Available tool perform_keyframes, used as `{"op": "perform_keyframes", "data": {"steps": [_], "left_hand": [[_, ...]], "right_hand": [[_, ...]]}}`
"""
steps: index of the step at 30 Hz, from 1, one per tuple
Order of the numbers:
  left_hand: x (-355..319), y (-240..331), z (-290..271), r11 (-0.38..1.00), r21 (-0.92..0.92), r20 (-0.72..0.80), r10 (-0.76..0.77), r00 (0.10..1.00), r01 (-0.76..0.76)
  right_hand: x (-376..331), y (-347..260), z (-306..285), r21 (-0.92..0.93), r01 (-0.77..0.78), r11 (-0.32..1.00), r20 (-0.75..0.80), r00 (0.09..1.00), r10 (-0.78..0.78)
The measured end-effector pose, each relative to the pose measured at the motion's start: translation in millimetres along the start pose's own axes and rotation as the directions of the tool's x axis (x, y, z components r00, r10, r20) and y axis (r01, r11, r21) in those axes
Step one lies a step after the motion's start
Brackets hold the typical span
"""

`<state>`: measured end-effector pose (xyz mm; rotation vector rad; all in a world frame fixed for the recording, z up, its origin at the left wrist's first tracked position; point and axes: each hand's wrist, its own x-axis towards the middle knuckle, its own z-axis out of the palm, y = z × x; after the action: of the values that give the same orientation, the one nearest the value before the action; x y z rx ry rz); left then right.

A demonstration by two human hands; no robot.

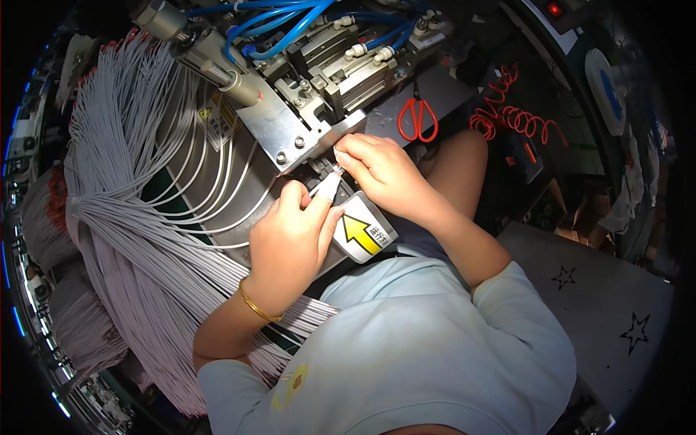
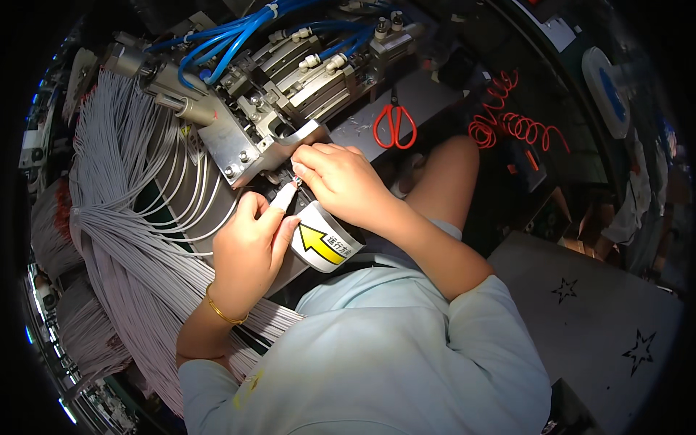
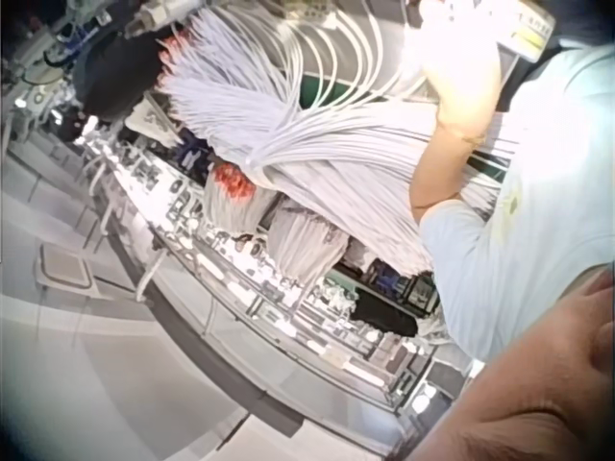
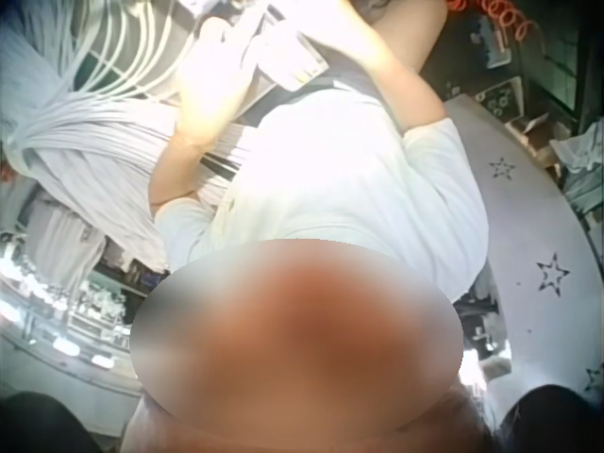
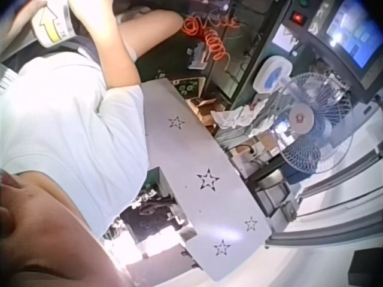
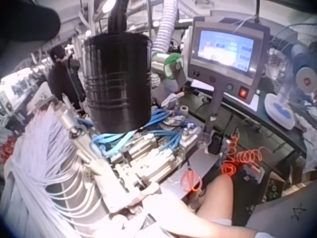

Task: The person repeatedly takes wires from a bundle, aligns the colored wire ends into a connector terminal, and feeds them into a machine fixture.

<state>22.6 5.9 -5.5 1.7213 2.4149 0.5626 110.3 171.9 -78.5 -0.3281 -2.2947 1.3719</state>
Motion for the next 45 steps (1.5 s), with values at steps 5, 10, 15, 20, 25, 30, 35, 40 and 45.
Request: {"op": "perform_keyframes", "data": {"steps": [5,10,15,20,25,30,35,40,45], "left_hand": [[5,-2,4,0.997,0.065,-0.011,0.04,0.999,-0.04],[9,-4,4,0.997,0.05,-0.017,0.058,0.998,-0.058],[-30,0,-22,0.955,-0.221,0.093,0.224,0.97,-0.2],[-47,5,-23,0.941,-0.097,0.729,0.288,0.621,-0.323],[-1,-9,-31,0.913,-0.379,0.352,0.292,0.889,-0.15],[4,-28,-11,0.87,-0.479,0.1,-0.076,0.992,0.115],[7,-34,-16,0.576,-0.701,0.347,-0.239,0.907,0.421],[5,-31,-10,0.641,-0.686,0.289,-0.196,0.937,0.345],[6,-29,-17,0.738,-0.648,0.124,-0.142,0.982,0.188]], "right_hand": [[-3,-2,-8,0.018,0.001,1.0,0.074,0.997,-0.002],[2,4,-6,0.079,-0.124,0.989,0.127,0.985,0.113],[-9,-3,-4,0.17,-0.17,0.971,-0.016,0.984,0.175],[-9,-13,-1,0.289,-0.155,0.945,-0.13,0.971,0.199],[-11,-21,-2,0.335,-0.134,0.933,-0.164,0.966,0.197],[-11,-31,-6,0.274,-0.04,0.961,-0.081,0.995,0.065],[-1,-33,-3,-0.035,0.268,0.963,-0.055,0.961,-0.27],[-2,-35,0,0.161,0.222,0.962,-0.032,0.975,-0.22],[-7,-38,-4,0.27,0.111,0.957,0.027,0.992,-0.122]]}}
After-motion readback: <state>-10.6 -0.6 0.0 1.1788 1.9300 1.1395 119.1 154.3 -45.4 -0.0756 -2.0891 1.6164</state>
